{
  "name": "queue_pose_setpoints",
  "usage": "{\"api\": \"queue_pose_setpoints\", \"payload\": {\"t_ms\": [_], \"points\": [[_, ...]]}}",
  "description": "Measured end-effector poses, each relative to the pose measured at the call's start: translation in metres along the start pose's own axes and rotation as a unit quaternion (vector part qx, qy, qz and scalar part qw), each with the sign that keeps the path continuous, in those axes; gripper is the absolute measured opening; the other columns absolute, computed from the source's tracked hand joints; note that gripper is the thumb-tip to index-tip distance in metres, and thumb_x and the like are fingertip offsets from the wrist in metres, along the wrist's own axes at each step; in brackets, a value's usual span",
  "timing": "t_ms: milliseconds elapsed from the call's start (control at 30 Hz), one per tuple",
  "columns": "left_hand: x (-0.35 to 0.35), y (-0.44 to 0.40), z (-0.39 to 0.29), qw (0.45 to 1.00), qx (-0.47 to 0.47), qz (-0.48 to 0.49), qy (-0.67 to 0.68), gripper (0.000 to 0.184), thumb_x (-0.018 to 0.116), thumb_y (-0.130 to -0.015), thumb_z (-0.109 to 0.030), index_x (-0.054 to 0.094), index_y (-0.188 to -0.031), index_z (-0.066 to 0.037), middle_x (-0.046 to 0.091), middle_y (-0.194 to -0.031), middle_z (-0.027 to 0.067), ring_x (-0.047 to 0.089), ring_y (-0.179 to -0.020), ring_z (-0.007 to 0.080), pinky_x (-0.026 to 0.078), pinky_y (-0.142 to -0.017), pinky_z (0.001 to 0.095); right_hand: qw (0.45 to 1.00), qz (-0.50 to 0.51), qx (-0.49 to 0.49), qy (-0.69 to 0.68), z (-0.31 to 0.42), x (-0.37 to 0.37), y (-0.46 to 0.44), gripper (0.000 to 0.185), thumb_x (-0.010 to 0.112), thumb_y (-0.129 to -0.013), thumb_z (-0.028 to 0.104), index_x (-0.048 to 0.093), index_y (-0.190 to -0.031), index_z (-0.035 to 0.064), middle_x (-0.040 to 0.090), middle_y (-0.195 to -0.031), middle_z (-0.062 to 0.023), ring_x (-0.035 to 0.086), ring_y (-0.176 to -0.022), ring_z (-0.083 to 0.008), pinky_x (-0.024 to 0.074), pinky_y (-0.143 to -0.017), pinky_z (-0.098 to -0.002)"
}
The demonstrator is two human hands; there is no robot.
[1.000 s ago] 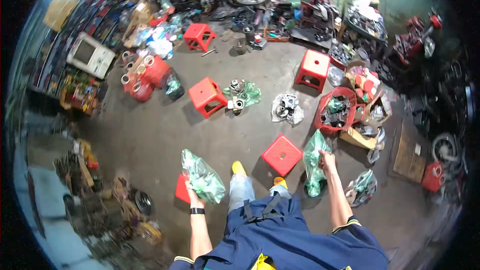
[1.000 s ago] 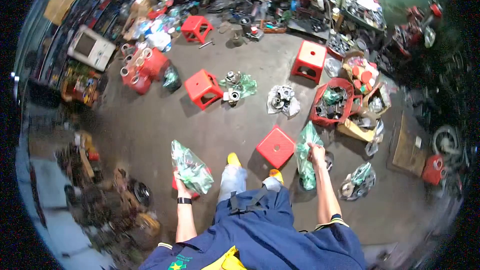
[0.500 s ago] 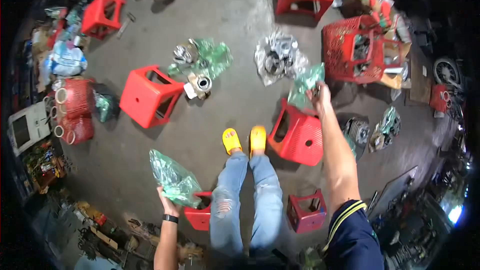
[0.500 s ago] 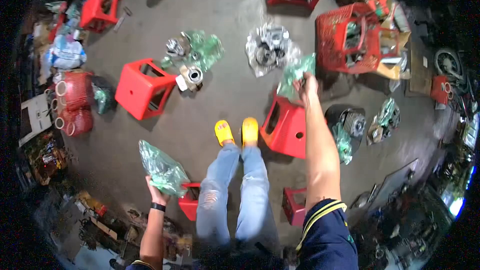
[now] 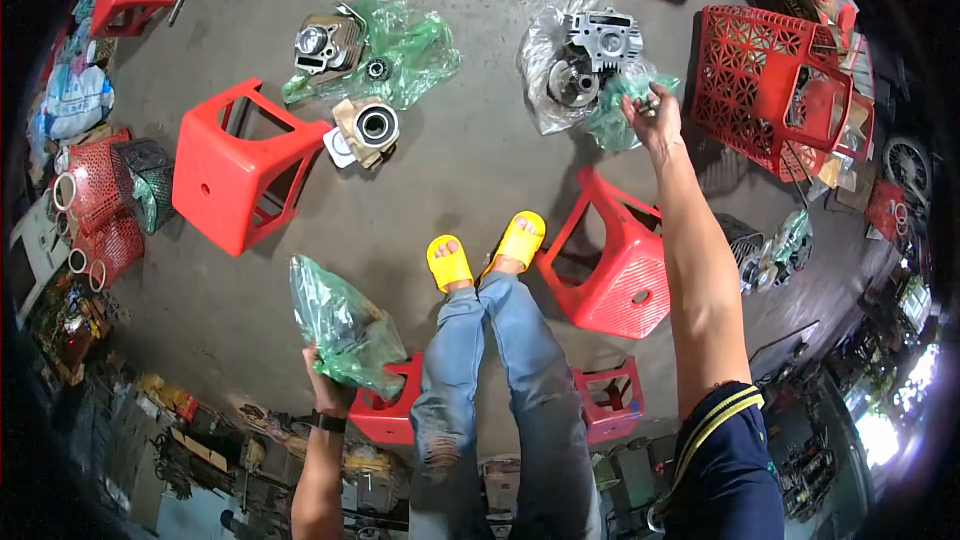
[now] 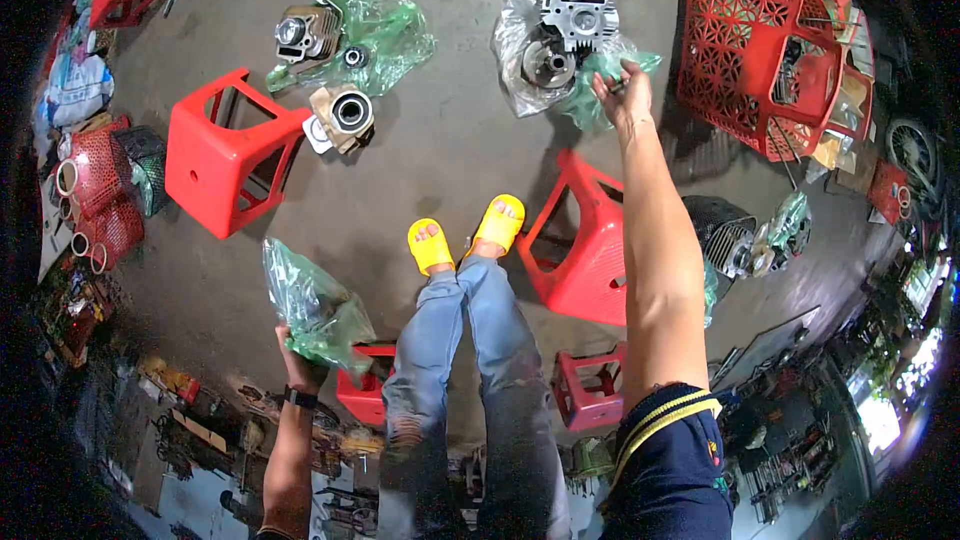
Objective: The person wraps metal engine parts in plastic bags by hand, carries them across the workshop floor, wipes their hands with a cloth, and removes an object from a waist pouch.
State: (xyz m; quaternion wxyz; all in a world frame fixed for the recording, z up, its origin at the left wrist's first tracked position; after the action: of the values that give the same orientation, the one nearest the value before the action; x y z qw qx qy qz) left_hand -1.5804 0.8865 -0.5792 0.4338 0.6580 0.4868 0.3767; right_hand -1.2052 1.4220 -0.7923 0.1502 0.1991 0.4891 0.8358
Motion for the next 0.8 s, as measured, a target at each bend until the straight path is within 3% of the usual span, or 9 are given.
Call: {"api": "queue_pose_setpoints", "payload": {"t_ms": [200,233,267,333,467,567,600,733,800], "points": [[0.071,0.016,0.01,0.998,-0.003,0.037,-0.055,0.051,0.043,-0.089,-0.044,0.055,-0.115,-0.002,0.062,-0.108,0.01,0.061,-0.094,0.0237,0.051,-0.081,0.0401,0.972,0.098,-0.005,0.215,0.022,0.046,0.027,0.049,0.059,-0.084,0.017,0.044,-0.128,0.002,0.051,-0.107,-0.0151,0.056,-0.093,-0.0286,0.0511,-0.079,-0.0447],[0.084,0.016,0.013,0.999,-0.01,0.038,-0.027,0.051,0.043,-0.089,-0.045,0.055,-0.115,-0.003,0.063,-0.107,0.0103,0.062,-0.094,0.0237,0.051,-0.081,0.0397,0.891,0.128,-0.088,0.426,0.032,0.058,0.038,0.046,0.06,-0.082,0.016,0.05,-0.125,0.0017,0.059,-0.101,-0.0106,0.06,-0.087,-0.0274,0.0519,-0.075,-0.0425],[0.093,0.021,0.015,0.999,-0.011,0.018,-0.045,0.052,0.042,-0.089,-0.046,0.055,-0.115,-0.003,0.063,-0.106,0.01,0.062,-0.093,0.0232,0.051,-0.081,0.039,0.882,-0.026,-0.113,0.457,0.042,0.036,0.045,0.036,0.059,-0.082,0.016,0.058,-0.115,0.0003,0.063,-0.086,-0.0087,0.061,-0.072,-0.0217,0.0515,-0.066,-0.0362],[0.129,0.027,0.017,0.995,-0.027,0.057,-0.073,0.054,0.042,-0.086,-0.049,0.057,-0.116,-0.007,0.064,-0.106,0.0078,0.062,-0.093,0.0223,0.051,-0.082,0.0378,0.803,-0.042,-0.209,0.556,0.042,0.028,0.067,0.026,0.057,-0.084,0.014,0.061,-0.105,-0.0014,0.063,-0.077,-0.0085,0.059,-0.065,-0.0143,0.0494,-0.061,-0.0297],[0.177,0.04,0.027,0.994,-0.084,0.072,0.012,0.048,0.041,-0.09,-0.043,0.056,-0.115,-0.005,0.064,-0.106,0.0072,0.062,-0.094,0.0199,0.05,-0.084,0.0351,0.902,0.148,-0.071,0.4,-0.046,0.045,0.187,0.016,0.053,-0.085,0.006,0.065,-0.094,-0.001,0.066,-0.079,-0.0087,0.062,-0.07,-0.0123,0.0494,-0.064,-0.027],[0.203,0.036,0.027,0.99,-0.064,0.12,0.025,0.046,0.042,-0.09,-0.041,0.055,-0.117,-0.006,0.063,-0.109,0.0065,0.061,-0.096,0.0191,0.049,-0.086,0.0351,0.832,0.191,-0.155,0.498,-0.08,0.069,0.295,0.018,0.058,-0.085,0.009,0.061,-0.099,-0.002,0.066,-0.081,-0.0104,0.064,-0.073,-0.0166,0.051,-0.069,-0.0293],[0.213,0.037,0.025,0.989,-0.056,0.135,0.035,0.046,0.042,-0.091,-0.041,0.054,-0.118,-0.006,0.062,-0.111,0.0065,0.061,-0.097,0.0191,0.049,-0.086,0.0352,0.814,0.166,-0.205,0.517,-0.079,0.083,0.333,0.023,0.061,-0.085,0.012,0.059,-0.103,-0.0022,0.066,-0.084,-0.0116,0.064,-0.076,-0.0179,0.0516,-0.07,-0.0299],[0.243,0.055,0.004,0.981,-0.014,0.193,0.028,0.046,0.043,-0.091,-0.041,0.052,-0.121,-0.008,0.061,-0.112,0.0065,0.06,-0.099,0.0197,0.048,-0.089,0.0342,0.874,0.157,-0.049,0.456,-0.127,0.094,0.396,0.069,0.074,-0.077,0.035,0.045,-0.126,-0.0048,0.059,-0.117,-0.02,0.059,-0.107,-0.0278,0.0465,-0.089,-0.0343],[0.219,0.046,0.018,0.987,-0.022,0.16,0.021,0.044,0.047,-0.091,-0.039,0.055,-0.119,-0.007,0.061,-0.11,0.0061,0.059,-0.098,0.0172,0.047,-0.086,0.0325,0.874,0.198,0.023,0.443,-0.148,0.109,0.405,0.074,0.075,-0.076,0.037,0.043,-0.128,-0.0053,0.057,-0.12,-0.0185,0.055,-0.112,-0.0272,0.041,-0.097,-0.0343]]}}
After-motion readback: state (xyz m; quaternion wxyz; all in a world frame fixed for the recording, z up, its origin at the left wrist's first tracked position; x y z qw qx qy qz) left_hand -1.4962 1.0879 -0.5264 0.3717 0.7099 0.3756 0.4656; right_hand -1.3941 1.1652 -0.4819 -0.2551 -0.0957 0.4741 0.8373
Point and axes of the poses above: each hand's wrist, its own y-axis away from the middle knuckle, its own x-axis out of the palm, z = x × y, the point moved 9 cm from there along -y, towards the middle knuckle
